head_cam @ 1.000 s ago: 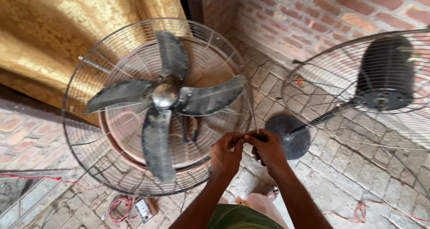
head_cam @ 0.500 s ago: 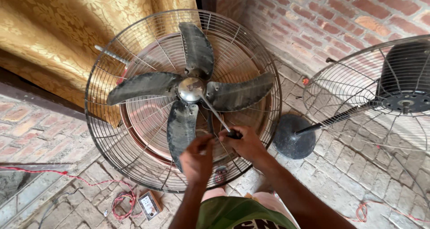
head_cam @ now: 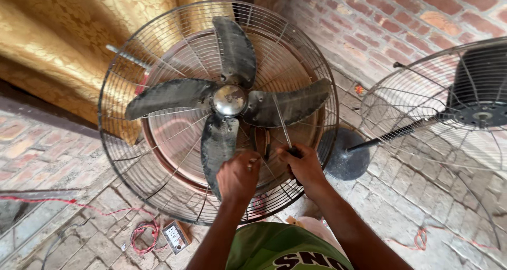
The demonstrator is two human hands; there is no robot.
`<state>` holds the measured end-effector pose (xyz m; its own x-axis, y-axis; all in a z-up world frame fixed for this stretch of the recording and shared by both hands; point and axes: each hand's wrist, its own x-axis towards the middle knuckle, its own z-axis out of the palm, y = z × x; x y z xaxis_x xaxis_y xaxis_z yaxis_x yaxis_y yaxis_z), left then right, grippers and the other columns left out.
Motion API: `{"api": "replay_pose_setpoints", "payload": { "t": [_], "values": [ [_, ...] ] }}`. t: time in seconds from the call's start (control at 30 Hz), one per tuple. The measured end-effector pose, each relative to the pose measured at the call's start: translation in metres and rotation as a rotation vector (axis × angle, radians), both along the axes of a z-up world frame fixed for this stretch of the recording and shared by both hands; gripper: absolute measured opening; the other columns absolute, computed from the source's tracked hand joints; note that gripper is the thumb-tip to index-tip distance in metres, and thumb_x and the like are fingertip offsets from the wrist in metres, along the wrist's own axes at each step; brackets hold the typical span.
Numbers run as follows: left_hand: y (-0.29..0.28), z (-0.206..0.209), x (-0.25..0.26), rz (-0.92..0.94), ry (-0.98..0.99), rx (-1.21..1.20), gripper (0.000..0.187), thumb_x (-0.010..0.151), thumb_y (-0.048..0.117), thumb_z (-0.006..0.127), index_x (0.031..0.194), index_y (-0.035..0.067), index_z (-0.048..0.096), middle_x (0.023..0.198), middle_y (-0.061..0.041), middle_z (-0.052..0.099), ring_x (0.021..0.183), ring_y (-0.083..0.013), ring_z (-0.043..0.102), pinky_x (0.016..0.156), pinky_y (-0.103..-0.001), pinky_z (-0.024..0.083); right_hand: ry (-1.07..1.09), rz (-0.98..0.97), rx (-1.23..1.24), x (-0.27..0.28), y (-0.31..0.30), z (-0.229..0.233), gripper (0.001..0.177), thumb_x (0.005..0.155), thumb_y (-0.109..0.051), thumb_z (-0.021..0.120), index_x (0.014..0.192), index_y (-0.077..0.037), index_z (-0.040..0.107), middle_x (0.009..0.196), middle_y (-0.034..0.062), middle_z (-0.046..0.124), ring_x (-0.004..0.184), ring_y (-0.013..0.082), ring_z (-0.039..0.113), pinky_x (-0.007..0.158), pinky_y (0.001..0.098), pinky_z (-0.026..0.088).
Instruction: The person uses a screwdriver to tighten the central hub of a standing fan. They repeatedly adjust the screw on the fan's motor housing while holding the fan cage steady with their other hand.
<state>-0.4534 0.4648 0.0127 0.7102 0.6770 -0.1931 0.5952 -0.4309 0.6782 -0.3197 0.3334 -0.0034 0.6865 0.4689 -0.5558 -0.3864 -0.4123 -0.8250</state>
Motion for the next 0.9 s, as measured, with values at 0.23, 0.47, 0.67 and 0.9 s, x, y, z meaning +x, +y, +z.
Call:
{"api": "replay_pose_setpoints", "payload": {
  "t": [0.23, 0.47, 0.67, 0.9],
  "values": [
    [-0.022, -0.017, 0.033, -0.241, -0.06, 0.352, 0.006, 0.09, 0.013, 0.074, 0.084, 0.012, 0.074, 0.089, -0.006, 0.075, 0.086, -0.0206, 0.069, 0.099, -0.042, 0.041, -0.024, -0.158, -0.029, 0.012, -0.018, 0.006, 0.022, 0.09, -0.024, 0.075, 0.098, -0.004, 0.072, 0.073, 0.002, 0.068, 0.053, 0.0097, 0.055, 0.047, 0.0283, 0.044],
    [-0.023, -0.018, 0.058, -0.303, -0.087, 0.493, 0.002, 0.078, 0.013, 0.08, 0.08, 0.014, 0.078, 0.131, -0.002, 0.064, 0.129, -0.0255, 0.049, 0.114, -0.056, 0.027, -0.041, -0.229, 0.008, 0.017, -0.034, 0.002, 0.025, 0.092, -0.026, 0.077, 0.099, -0.002, 0.071, 0.068, 0.0033, 0.058, 0.051, 0.0103, 0.052, 0.046, 0.0287, 0.043],
    [-0.018, -0.025, 0.058, -0.254, -0.014, 0.402, 0.018, 0.073, 0.022, 0.087, 0.087, 0.013, 0.079, 0.14, -0.005, 0.059, 0.136, -0.0276, 0.044, 0.118, -0.061, 0.018, -0.049, -0.241, 0.034, 0.017, -0.043, 0.008, 0.025, 0.091, -0.027, 0.075, 0.099, -0.003, 0.072, 0.074, 0.0041, 0.067, 0.05, 0.0093, 0.052, 0.046, 0.0276, 0.042],
    [-0.022, -0.027, 0.039, -0.169, -0.068, 0.36, 0.042, 0.071, 0.021, 0.089, 0.111, 0.019, 0.079, 0.135, -0.009, 0.06, 0.133, -0.0296, 0.047, 0.117, -0.062, 0.016, -0.012, -0.265, 0.041, 0.021, -0.056, 0.011, 0.027, 0.092, -0.029, 0.074, 0.101, -0.003, 0.071, 0.077, 0.0061, 0.067, 0.049, 0.0095, 0.051, 0.045, 0.0288, 0.041]
  ]
}}
